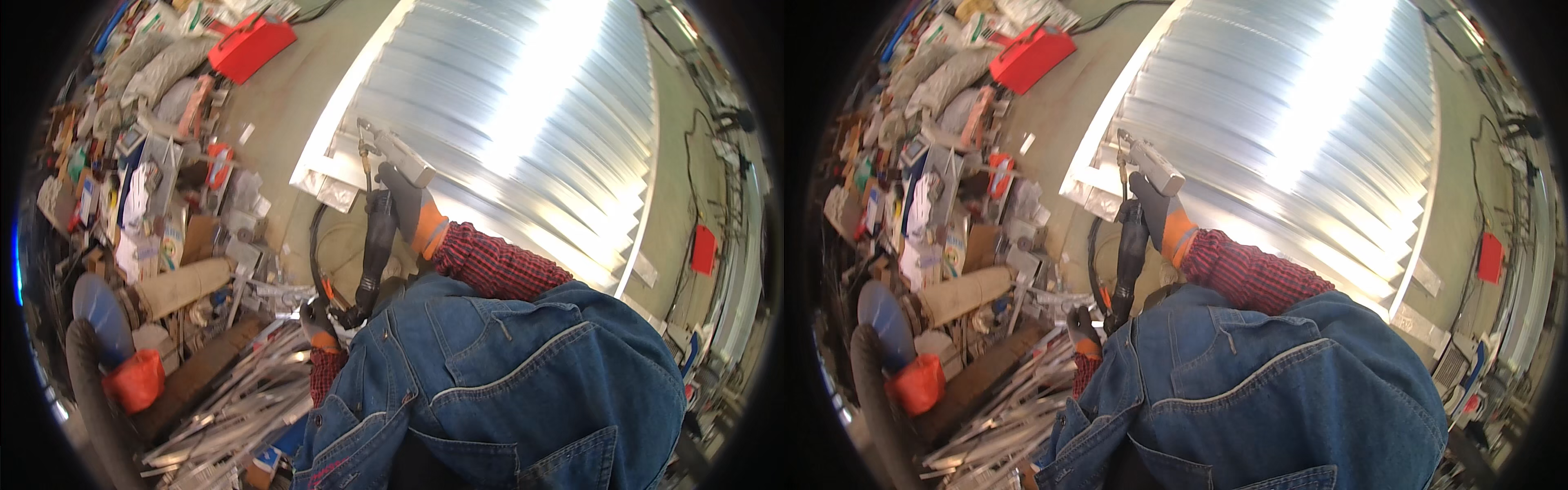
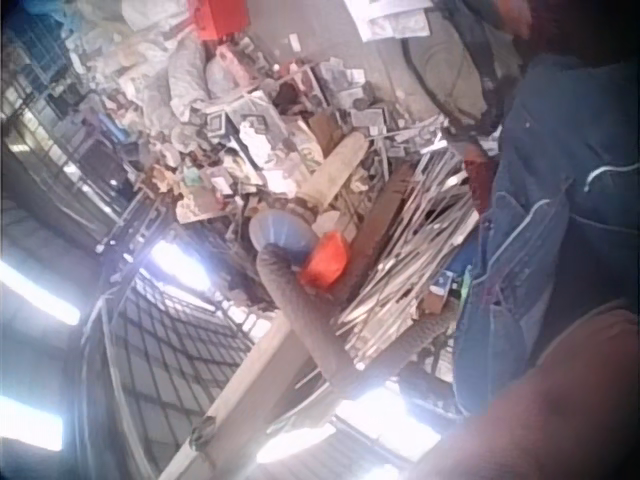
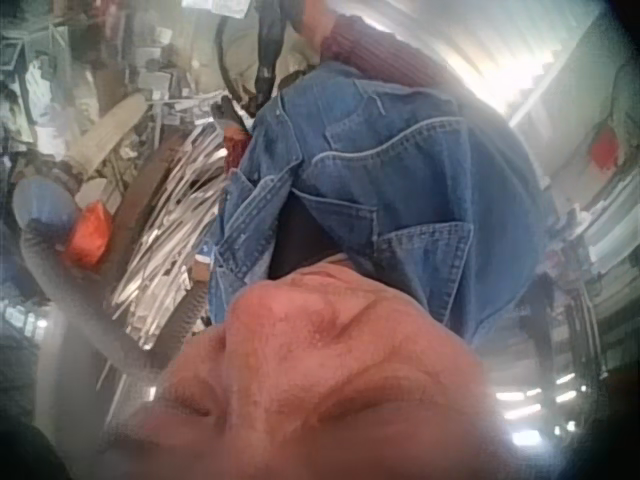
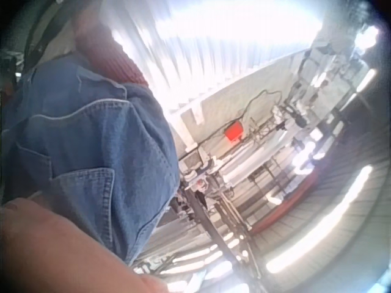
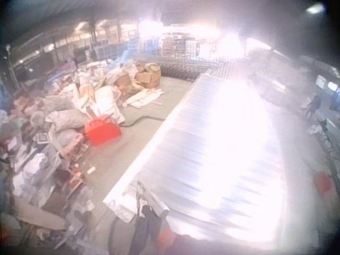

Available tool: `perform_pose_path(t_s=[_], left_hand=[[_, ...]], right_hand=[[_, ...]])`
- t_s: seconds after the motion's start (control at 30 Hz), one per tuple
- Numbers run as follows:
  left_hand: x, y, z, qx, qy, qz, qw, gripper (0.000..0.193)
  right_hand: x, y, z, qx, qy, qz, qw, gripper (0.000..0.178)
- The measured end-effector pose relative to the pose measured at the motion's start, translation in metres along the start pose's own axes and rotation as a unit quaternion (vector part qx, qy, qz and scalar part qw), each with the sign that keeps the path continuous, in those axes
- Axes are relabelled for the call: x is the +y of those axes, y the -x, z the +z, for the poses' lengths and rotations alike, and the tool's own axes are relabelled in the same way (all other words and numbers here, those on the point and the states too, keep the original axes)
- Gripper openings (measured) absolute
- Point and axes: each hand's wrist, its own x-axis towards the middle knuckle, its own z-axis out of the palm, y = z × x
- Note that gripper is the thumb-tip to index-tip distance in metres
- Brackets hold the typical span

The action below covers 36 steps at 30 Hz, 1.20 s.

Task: The person welds seams on a large curved metal panel using a handheld welding torch. They reposition the panel and continue welding along straight seams where metal frame pieces join the panel. The person wears gloves and a plaid shirt while working in a workshop.

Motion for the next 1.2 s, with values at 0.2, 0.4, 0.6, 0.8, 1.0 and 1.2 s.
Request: perform_pose_path(t_s=[0.2, 0.4, 0.6, 0.8, 1.0, 1.2], left_hand=[[-0.099, -0.058, -0.003, -0.02, 0.189, -0.151, 0.97, 0.05], [-0.016, -0.073, -0.055, -0.064, 0.149, 0.038, 0.986, 0.047], [0.114, -0.082, -0.075, -0.141, 0.11, 0.243, 0.953, 0.046], [0.316, -0.242, -0.098, -0.148, 0.082, 0.452, 0.876, 0.046], [0.491, -0.28, -0.132, -0.11, 0.07, 0.618, 0.775, 0.049], [0.515, -0.092, 0.016, -0.4, 0.344, 0.224, 0.82, 0.047]], right_hand=[[-0.006, 0.044, -0.013, 0.113, -0.093, -0.029, 0.989, 0.043], [-0.008, 0.103, -0.029, 0.174, -0.144, -0.079, 0.971, 0.042], [-0.001, 0.138, -0.076, 0.213, -0.343, -0.156, 0.902, 0.032], [0.024, 0.171, -0.125, 0.216, -0.457, -0.221, 0.834, 0.02], [0.038, 0.2, -0.186, 0.174, -0.522, -0.302, 0.779, 0.017], [0.023, 0.289, -0.304, 0.293, -0.456, -0.452, 0.708, 0.015]])
